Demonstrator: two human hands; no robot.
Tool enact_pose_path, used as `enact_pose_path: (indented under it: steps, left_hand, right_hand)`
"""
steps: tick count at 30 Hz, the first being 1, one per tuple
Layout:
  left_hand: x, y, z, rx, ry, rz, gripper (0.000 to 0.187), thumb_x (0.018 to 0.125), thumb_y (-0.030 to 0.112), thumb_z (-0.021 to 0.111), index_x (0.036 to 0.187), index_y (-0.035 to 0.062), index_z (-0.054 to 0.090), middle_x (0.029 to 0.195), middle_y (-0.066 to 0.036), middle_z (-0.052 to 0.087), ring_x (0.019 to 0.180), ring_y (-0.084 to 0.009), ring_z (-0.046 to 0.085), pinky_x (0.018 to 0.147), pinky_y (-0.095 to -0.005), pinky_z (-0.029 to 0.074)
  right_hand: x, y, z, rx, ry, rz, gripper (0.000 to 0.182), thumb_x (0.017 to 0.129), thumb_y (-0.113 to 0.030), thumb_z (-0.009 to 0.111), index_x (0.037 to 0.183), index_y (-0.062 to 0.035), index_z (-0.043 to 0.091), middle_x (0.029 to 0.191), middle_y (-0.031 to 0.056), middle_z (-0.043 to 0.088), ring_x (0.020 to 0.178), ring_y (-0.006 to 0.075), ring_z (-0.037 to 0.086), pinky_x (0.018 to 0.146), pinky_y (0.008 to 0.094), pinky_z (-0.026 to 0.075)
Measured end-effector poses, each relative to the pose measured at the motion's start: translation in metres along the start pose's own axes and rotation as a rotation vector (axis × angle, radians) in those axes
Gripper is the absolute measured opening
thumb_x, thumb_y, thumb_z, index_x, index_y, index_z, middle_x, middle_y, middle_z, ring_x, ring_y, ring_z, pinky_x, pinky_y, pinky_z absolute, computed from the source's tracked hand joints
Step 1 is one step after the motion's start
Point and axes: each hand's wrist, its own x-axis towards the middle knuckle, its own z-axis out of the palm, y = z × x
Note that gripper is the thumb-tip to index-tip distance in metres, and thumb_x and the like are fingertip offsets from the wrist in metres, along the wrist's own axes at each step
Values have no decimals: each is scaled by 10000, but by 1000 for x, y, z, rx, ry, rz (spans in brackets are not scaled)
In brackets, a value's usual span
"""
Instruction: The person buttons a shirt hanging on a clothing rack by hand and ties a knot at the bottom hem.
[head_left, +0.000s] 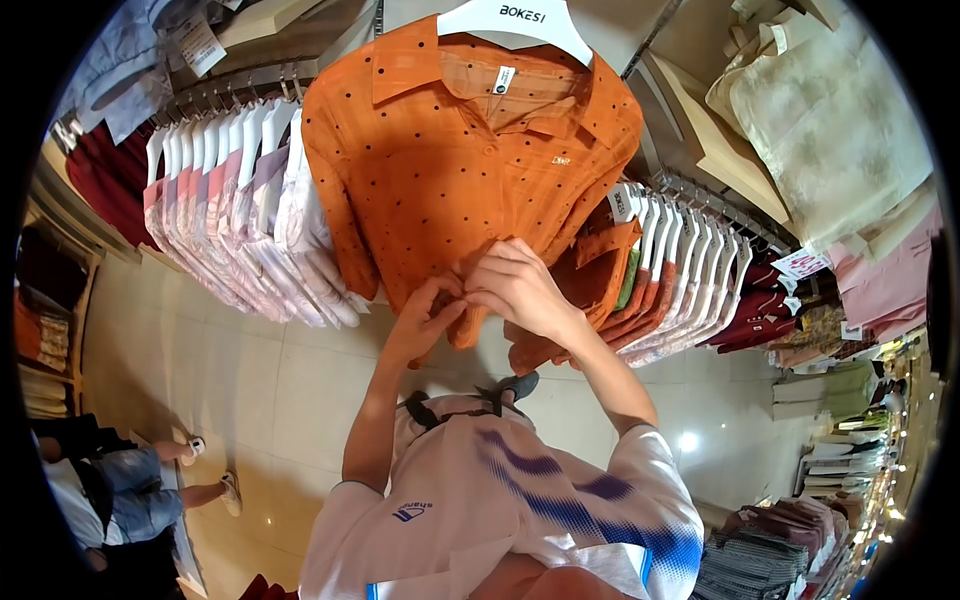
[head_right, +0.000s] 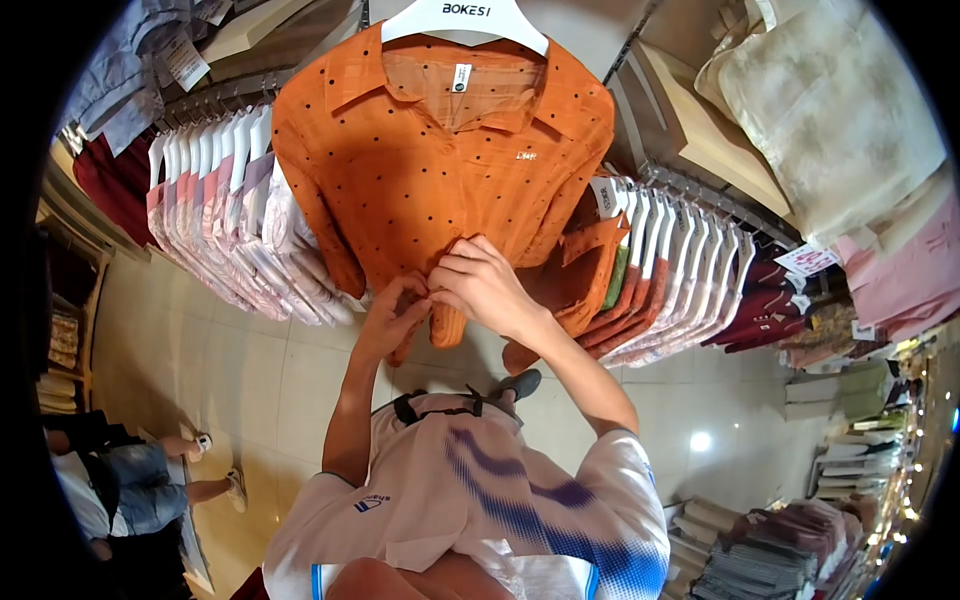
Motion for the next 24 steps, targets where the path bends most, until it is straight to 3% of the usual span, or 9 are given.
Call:
enact_pose_path:
  steps: [3, 5, 12, 14, 20, 24]
  left_hand:
    - [2, 0, -1, 35, -14, 23, 127, 950, -26, 560, 1029, 46, 490, 1017, -15, 492, 756, -83, 471, 607, -227, 395]
    - [4, 3, -2, 231, -40, 65, 127, 940, -22, 573, 1019, 36, 492, 1004, -31, 527, 757, -92, 521, 630, -236, 434]
    - [11, 11, 1, 475, -52, -21, 129, 925, -34, 578, 1006, 8, 486, 888, -73, 573, 784, -131, 613, 696, -262, 497]
    - [14, 10, 2, 515, -19, 108, 134, 910, -31, 584, 993, 6, 486, 874, -99, 576, 769, -198, 614, 688, -298, 490]
    - [19, 20, 7, 631, 43, 228, 170, 857, -35, 593, 984, -6, 482, 914, -165, 549, 809, -364, 562, 714, -387, 458]
    - [19, 21, 8, 690, 75, 248, 177, 849, -56, 584, 990, -11, 486, 928, -171, 538, 824, -372, 562, 724, -388, 459]
  right_hand:
    - [0, -1, -3, -14, -20, 0, 136, 772, -182, 734, 840, -89, 661, 827, 27, 597, 876, 208, 544, 838, 327, 404]
    - [0, 0, -3, -69, -59, -14, 135, 759, -177, 718, 836, -87, 653, 821, 26, 586, 872, 207, 542, 850, 326, 404]
    - [3, -4, -1, -291, -110, -37, 104, 722, -139, 616, 805, -77, 619, 788, 29, 537, 850, 205, 526, 872, 331, 407]
    - [4, -4, 3, -320, -91, -36, 106, 695, -139, 616, 779, -74, 610, 772, 33, 569, 869, 204, 544, 897, 325, 408]
    - [7, -3, 10, -329, 19, -15, 112, 650, -132, 618, 739, -65, 599, 747, 48, 598, 862, 211, 559, 909, 328, 419]
    - [10, -4, 12, -276, 72, -21, 110, 647, -134, 620, 724, -62, 585, 735, 63, 578, 837, 224, 546, 892, 334, 427]
